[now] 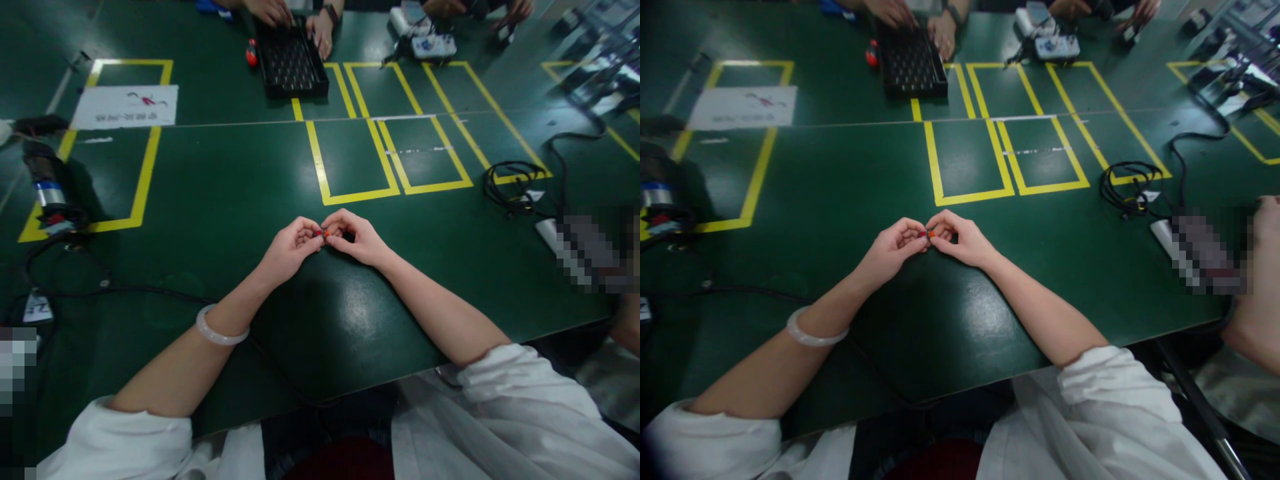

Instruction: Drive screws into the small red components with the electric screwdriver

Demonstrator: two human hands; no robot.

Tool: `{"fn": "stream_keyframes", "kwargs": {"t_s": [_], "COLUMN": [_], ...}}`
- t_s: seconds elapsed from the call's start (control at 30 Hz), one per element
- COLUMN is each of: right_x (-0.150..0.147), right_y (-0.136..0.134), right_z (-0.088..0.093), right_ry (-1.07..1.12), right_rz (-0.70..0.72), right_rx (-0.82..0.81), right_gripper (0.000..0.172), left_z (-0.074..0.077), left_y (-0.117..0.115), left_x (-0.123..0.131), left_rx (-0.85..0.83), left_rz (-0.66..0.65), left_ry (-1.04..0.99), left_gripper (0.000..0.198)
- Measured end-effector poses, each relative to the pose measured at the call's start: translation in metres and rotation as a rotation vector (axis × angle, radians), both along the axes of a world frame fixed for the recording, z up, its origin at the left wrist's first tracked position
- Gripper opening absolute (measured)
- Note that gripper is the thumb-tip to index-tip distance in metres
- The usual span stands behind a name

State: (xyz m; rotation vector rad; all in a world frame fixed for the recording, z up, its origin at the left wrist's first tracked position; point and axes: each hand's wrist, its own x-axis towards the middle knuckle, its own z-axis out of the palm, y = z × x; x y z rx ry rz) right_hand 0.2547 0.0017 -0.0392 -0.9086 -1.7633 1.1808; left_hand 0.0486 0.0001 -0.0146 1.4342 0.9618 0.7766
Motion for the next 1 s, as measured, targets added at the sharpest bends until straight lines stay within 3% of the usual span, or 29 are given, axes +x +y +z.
{"fn": "stream_keyframes", "kwargs": {"t_s": [0.23, 0.53, 1.0], "right_x": [-0.003, -0.002, -0.003], "right_y": [0.0, 0.002, 0.004], "right_z": [0.003, 0.0, -0.003], "right_ry": [0.033, 0.027, -0.022], "right_rz": [-0.033, -0.032, -0.039], "right_rx": [-0.061, 0.032, 0.063], "right_gripper": [0.027, 0.023, 0.021], "left_z": [-0.006, -0.007, -0.011], "left_y": [0.001, 0.002, 0.003], "left_x": [-0.001, -0.001, -0.001], "left_rx": [0.03, 0.013, 0.064], "left_rz": [0.001, 0.045, 0.025], "left_ry": [0.015, -0.009, -0.03], "left_gripper": [0.03, 0.037, 0.031]}}
